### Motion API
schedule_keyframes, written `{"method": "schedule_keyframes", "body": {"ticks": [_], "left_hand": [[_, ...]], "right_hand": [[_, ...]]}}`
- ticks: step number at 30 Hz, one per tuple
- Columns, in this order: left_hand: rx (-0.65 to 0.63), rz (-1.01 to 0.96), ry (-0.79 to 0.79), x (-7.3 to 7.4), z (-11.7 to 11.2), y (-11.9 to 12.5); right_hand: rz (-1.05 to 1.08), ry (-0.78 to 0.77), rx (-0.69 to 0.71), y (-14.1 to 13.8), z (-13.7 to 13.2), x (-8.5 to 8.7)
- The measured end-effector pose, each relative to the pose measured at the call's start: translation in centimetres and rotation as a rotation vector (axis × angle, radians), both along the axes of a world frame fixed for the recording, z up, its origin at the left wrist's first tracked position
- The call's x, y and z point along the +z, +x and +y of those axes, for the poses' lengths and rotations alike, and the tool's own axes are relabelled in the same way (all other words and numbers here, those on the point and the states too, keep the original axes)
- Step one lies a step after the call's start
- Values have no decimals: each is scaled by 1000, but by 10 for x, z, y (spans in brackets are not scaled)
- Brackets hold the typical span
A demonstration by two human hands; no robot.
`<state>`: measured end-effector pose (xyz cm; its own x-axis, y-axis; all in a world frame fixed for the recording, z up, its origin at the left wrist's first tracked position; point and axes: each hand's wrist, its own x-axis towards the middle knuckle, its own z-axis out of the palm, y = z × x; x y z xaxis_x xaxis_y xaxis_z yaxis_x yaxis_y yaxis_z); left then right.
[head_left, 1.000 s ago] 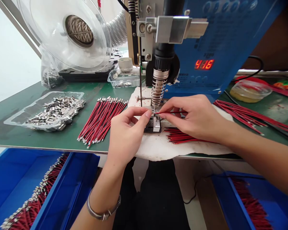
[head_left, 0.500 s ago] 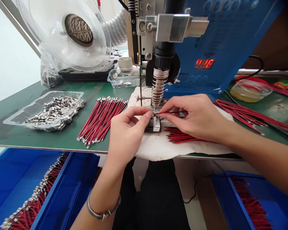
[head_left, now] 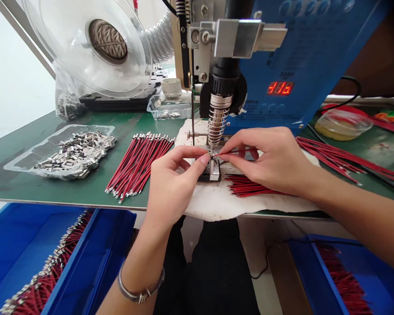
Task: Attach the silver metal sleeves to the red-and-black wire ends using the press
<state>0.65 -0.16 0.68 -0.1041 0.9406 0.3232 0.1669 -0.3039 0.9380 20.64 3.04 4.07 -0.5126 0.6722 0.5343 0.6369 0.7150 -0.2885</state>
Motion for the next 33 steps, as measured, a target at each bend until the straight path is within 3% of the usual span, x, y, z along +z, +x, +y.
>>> {"method": "schedule_keyframes", "body": {"ticks": [12, 33], "left_hand": [[3, 5, 5, -2, 1, 0], [13, 4, -1, 1, 1, 4]], "right_hand": [[-55, 7, 107, 5, 4, 1], [-64, 39, 163, 5, 7, 0]]}}
